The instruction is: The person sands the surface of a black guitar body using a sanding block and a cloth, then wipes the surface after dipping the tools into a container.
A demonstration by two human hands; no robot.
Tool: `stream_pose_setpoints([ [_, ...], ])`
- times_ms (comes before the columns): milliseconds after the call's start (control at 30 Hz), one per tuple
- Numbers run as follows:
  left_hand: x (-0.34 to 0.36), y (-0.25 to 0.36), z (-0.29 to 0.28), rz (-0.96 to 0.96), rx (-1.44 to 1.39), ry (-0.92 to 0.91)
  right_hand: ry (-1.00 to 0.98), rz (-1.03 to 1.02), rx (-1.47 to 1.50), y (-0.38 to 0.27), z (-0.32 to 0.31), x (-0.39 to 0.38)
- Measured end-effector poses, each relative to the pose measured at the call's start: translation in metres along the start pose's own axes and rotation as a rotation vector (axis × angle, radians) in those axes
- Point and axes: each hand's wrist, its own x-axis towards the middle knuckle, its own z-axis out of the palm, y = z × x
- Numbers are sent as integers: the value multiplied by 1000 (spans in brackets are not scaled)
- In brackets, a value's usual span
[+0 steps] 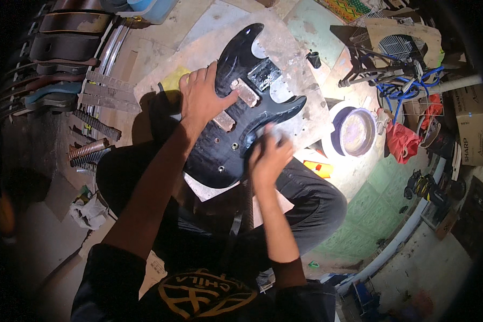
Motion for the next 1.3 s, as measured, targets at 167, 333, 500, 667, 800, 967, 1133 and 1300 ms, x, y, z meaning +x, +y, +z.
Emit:
stream_pose_setpoints([
  [167, -2, -4, -5, -26, 4, -20, -39, 15, 55, 6, -10, 34],
  [333, -2, -1, -4, -25, -16, -37, -19, -14, 55, -13, 2, -9],
  [500, -2, -4, 1, 1, -21, 21, 90, 89, 59, 9, 2, 42],
  [667, -2, -8, -3, -11, 5, 3, -25, 11, 98, -2, 1, 8],
  [800, 0, -1, 0, -2, -2, 0, 76, 83, 38, 11, 7, 28],
  [967, -1, -9, 1, 5, -11, 51, -56, -68, 100, 4, -5, 18],
  [1133, -2, -7, 0, -8, 30, 14, -102, -32, 63, -9, -5, -23],
  [1300, 1, 0, -4, -35, 51, -30, -100, -23, 35, -5, -13, 27],
])
